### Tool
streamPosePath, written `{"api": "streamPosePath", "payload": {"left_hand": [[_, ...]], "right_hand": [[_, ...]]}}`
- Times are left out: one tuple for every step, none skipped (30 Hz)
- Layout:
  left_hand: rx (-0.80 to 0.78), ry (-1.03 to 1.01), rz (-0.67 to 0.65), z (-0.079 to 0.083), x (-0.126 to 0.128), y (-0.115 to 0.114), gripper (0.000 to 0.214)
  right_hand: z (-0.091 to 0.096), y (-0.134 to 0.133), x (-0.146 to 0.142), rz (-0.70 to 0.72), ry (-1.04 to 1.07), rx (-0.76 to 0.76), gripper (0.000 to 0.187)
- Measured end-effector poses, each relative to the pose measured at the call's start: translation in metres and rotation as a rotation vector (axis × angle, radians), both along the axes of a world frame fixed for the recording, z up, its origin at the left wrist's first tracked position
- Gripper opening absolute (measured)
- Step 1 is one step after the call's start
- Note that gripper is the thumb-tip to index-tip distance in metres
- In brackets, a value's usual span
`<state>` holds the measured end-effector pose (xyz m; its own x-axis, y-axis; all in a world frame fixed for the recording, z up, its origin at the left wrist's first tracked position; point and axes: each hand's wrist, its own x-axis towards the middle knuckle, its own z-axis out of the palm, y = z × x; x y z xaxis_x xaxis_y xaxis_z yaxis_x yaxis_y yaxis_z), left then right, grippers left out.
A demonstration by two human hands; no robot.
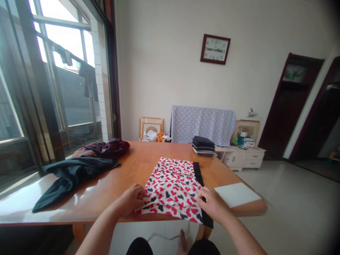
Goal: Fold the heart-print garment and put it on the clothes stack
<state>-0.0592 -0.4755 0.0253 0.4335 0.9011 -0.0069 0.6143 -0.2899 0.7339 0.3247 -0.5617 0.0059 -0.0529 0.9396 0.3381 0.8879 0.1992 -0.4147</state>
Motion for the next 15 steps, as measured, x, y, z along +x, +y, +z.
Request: {"api": "streamPosePath", "payload": {"left_hand": [[0.028,0.011,0.008,-0.001,0.0,0.001,0.025],[0.061,0.011,0.008,-0.002,0.0,0.002,0.023],[0.085,0.017,0.012,-0.004,0.0,0.003,0.022],[0.093,0.017,0.02,-0.005,0.0,0.003,0.022],[0.099,0.017,0.039,-0.006,0.001,0.004,0.023],[0.109,0.024,0.068,-0.006,0.002,0.004,0.026],[0.128,0.041,0.106,-0.005,0.003,0.003,0.029],[0.152,0.068,0.152,-0.005,0.004,0.003,0.032],[0.177,0.101,0.202,-0.003,0.006,0.002,0.035],[0.191,0.137,0.244,-0.001,0.007,0.001,0.037],[0.191,0.172,0.279,0.0,0.009,0.0,0.039],[0.176,0.202,0.303,0.002,0.011,-0.001,0.041],[0.148,0.226,0.317,0.003,0.013,-0.002,0.042],[0.115,0.245,0.322,0.004,0.015,-0.002,0.043],[0.087,0.261,0.319,0.004,0.017,-0.002,0.042]], "right_hand": [[0.0,0.0,0.001,-0.005,0.0,-0.002,0.015],[0.0,0.001,0.002,-0.008,0.006,-0.004,0.014],[-0.001,0.001,0.002,-0.01,0.018,-0.004,0.014],[-0.002,0.002,0.002,-0.009,0.032,-0.005,0.014],[-0.004,0.003,0.003,-0.008,0.048,-0.004,0.014],[-0.006,0.003,0.003,-0.006,0.06,-0.001,0.014],[-0.007,0.004,0.003,-0.008,0.07,0.004,0.014],[-0.009,0.005,0.002,-0.013,0.077,0.012,0.014],[-0.011,0.005,0.002,-0.024,0.083,0.023,0.014],[-0.013,0.006,0.001,-0.034,0.088,0.033,0.014],[-0.015,0.007,0.001,-0.044,0.093,0.04,0.014],[-0.017,0.007,0.001,-0.05,0.098,0.042,0.013],[-0.019,0.007,0.001,-0.052,0.102,0.044,0.013],[-0.02,0.007,0.002,-0.048,0.108,0.044,0.012],[-0.021,0.007,0.002,-0.043,0.116,0.045,0.012]]}}
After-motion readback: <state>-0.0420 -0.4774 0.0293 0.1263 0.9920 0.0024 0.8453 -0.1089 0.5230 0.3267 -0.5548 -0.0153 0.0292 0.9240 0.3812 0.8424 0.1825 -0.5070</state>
